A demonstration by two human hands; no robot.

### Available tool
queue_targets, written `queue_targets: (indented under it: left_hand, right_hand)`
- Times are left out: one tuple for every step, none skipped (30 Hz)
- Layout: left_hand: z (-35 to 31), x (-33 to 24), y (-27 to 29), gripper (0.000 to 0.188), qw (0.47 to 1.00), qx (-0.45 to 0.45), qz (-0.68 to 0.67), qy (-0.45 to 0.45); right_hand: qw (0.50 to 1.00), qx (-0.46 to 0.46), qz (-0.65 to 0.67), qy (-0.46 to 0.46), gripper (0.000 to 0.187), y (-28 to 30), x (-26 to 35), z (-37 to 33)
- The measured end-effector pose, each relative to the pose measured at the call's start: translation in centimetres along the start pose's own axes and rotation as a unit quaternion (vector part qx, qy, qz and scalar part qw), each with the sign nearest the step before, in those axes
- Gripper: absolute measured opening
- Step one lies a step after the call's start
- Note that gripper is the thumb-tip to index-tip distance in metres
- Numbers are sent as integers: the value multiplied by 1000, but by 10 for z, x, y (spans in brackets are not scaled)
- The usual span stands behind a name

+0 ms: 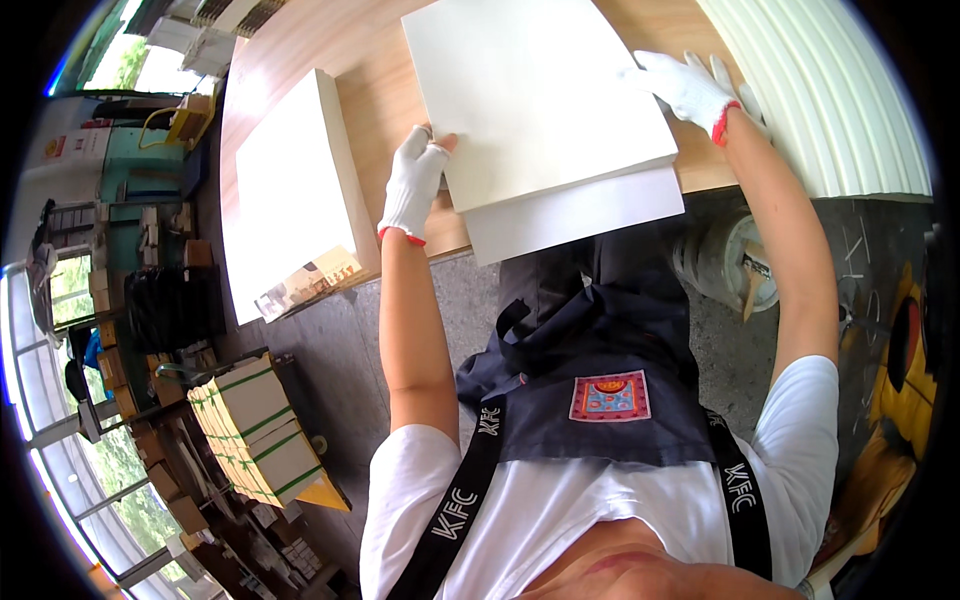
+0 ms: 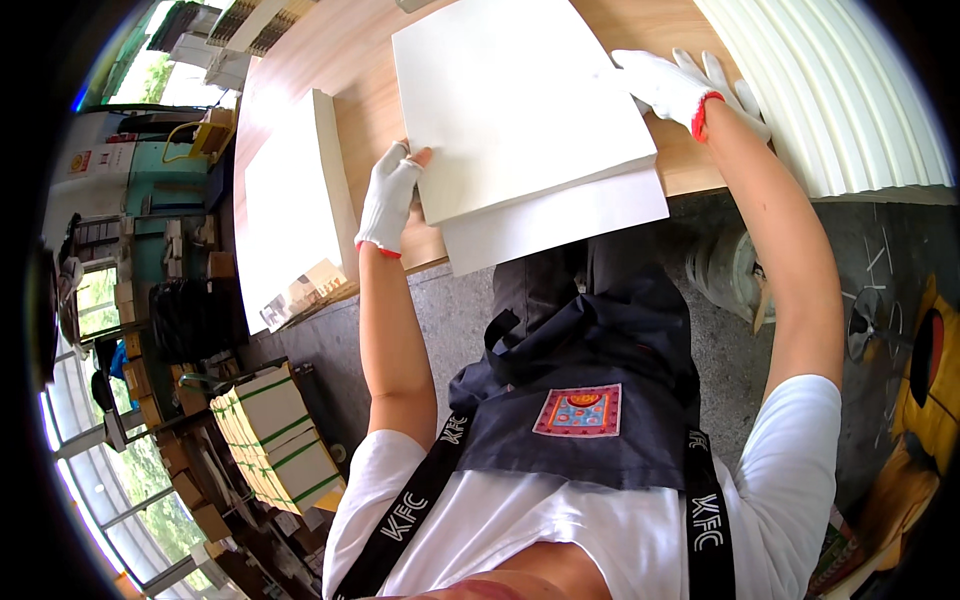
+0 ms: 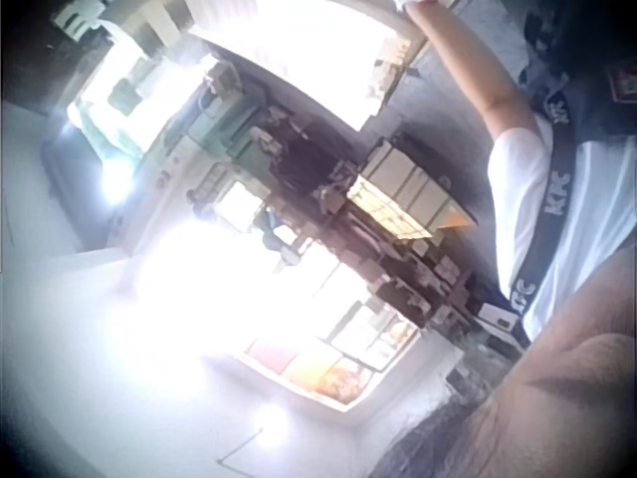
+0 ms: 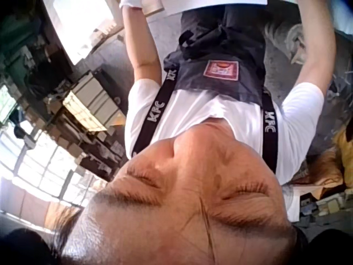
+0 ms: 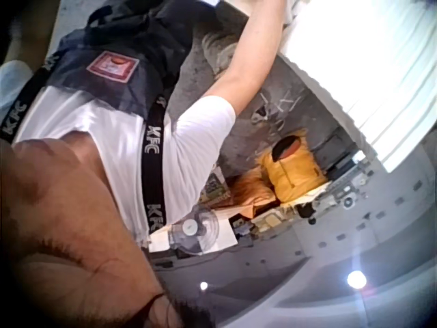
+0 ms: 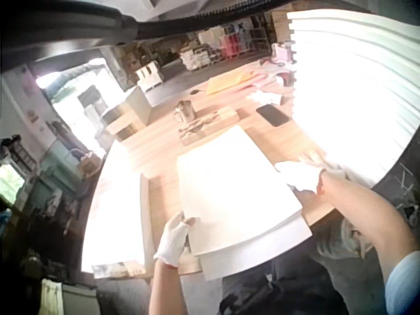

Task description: The person applies white paint to the edges of stacked wooden panels using a brush. They then use a sanding block to smooth the edges of individual panels and place them back on the stack.

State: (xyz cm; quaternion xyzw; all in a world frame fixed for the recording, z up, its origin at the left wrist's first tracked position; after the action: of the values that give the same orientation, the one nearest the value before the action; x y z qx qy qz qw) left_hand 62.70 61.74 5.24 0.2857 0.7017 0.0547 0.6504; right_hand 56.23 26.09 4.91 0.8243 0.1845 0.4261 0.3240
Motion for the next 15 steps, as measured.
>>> queue_targets:
  left_hand:
    - [7, 15, 6, 38, 987, 13, 157, -16]
    - [4, 6, 6, 36, 967, -30, 242, -69]
    - [-4, -3, 4, 35, 935, -73, 324, -122]
    - [-14, -14, 2, 34, 891, -116, 402, -174]
    - [-25, -18, 5, 47, 893, -120, 406, -155]
    - [-34, -14, 6, 48, 895, -119, 393, -176]
    - [-44, -2, 10, 49, 896, -119, 380, -197]
    - [-54, 8, 5, 50, 898, -110, 364, -220]
    - [-67, 10, 1, 50, 890, -111, 362, -253]
    - [-80, 11, -5, 51, 881, -111, 357, -289]
    - [-92, 6, -10, 50, 873, -110, 383, -282]
    - [-97, 3, -17, 51, 871, -100, 383, -292]
    - [-102, 2, -19, 52, 867, -95, 388, -298]
    - [-104, 0, -21, 54, 863, -92, 394, -304]
    - [-104, -1, -21, 57, 868, -100, 384, -300]
  right_hand:
    - [999, -14, -37, 7, 96, 1, 3, -2]
    - [997, -29, -74, 10, 95, 2, 4, -5]
    - [989, -49, -139, 17, 93, 6, 8, -7]
    - [977, -68, -203, 24, 92, 7, 12, -11]
    - [938, -201, -278, 52, 81, 12, 18, -24]
    - [909, -262, -305, 111, 78, 11, 20, -36]
    - [872, -319, -329, 169, 76, 11, 17, -50]
    - [830, -372, -354, 218, 74, 12, 11, -71]
    - [901, -233, -332, 152, 75, 14, 7, -82]
    - [947, -91, -298, 78, 76, 13, 1, -99]
    - [944, -93, -306, 82, 84, 3, -8, -109]
    - [920, -176, -318, 145, 91, -9, -29, -115]
    - [919, -194, -303, 161, 94, -21, -36, -117]
    - [917, -212, -287, 179, 97, -29, -41, -118]
    - [930, -204, -260, 162, 100, -38, -48, -112]
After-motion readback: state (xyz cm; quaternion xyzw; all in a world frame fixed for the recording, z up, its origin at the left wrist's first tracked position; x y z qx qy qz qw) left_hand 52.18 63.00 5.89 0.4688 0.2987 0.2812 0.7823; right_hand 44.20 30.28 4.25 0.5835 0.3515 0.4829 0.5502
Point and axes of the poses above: each hand's wrist, its own z-axis towards the middle knuckle, its own y-axis out of the back of the hand, x = y × z, the point moved 6 cm from there along z, towards the middle knuckle, and after that the axes turned 10 degrees about -y, right-handed, at the moved point
